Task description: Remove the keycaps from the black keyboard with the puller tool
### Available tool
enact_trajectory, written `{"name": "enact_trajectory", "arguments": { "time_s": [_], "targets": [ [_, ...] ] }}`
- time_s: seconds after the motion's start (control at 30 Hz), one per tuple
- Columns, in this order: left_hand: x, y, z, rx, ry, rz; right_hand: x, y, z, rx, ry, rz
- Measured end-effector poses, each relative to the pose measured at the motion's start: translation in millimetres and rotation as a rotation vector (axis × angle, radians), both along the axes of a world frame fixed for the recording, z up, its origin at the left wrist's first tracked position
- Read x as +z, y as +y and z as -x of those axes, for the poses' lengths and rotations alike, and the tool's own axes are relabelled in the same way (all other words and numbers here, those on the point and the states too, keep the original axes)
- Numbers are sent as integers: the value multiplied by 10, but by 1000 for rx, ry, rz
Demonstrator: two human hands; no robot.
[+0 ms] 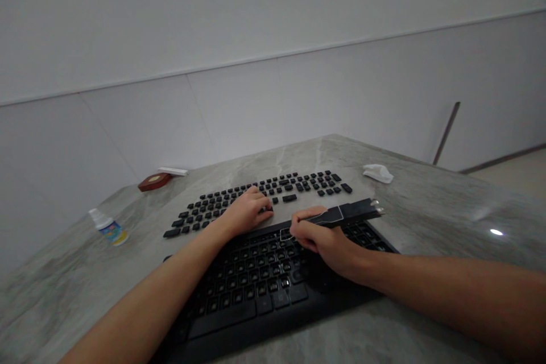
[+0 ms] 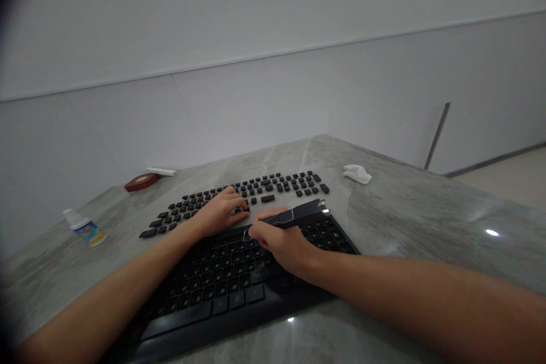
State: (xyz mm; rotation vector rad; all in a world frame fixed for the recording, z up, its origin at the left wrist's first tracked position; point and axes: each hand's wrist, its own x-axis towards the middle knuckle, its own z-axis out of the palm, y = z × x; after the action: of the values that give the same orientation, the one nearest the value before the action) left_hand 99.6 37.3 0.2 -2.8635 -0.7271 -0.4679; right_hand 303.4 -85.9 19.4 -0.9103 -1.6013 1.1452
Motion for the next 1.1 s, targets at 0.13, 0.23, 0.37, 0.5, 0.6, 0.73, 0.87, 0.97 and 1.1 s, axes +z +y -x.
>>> {"name": "enact_trajectory", "arguments": {
  "time_s": [0.13, 0.23, 0.37, 0.5, 0.6, 0.73, 0.87, 0.97, 1.1],
  "targets": [
    [71, -73, -11, -25, -60, -29, 118, 7, -140, 434, -280, -127],
    [207, -231, -46, -119, -232, 47, 168, -5, -215, 669, -484, -342],
    [420, -492, -118, -351, -137, 570, 154, -31, -214, 697, -619, -547],
    [418, -619, -194, -384, 32, 985, 45, -39, -173, 638, -727, -624],
    [306, -630, -239, -392, 13, 1049, -45, -76, -162, 553, -688, -596],
    [229, -627, -258, -355, 1, 986, -53, -171, -144, 347, -603, -325],
    [245, -621, -255, -348, -7, 978, -15, -204, -77, 246, -434, -54],
    [261, -610, -258, -362, -21, 1003, -25, -183, -26, 227, -199, 92],
    [275, -610, -269, -476, -72, 1070, -42, -171, -6, 215, -105, 187]
  ]
}}
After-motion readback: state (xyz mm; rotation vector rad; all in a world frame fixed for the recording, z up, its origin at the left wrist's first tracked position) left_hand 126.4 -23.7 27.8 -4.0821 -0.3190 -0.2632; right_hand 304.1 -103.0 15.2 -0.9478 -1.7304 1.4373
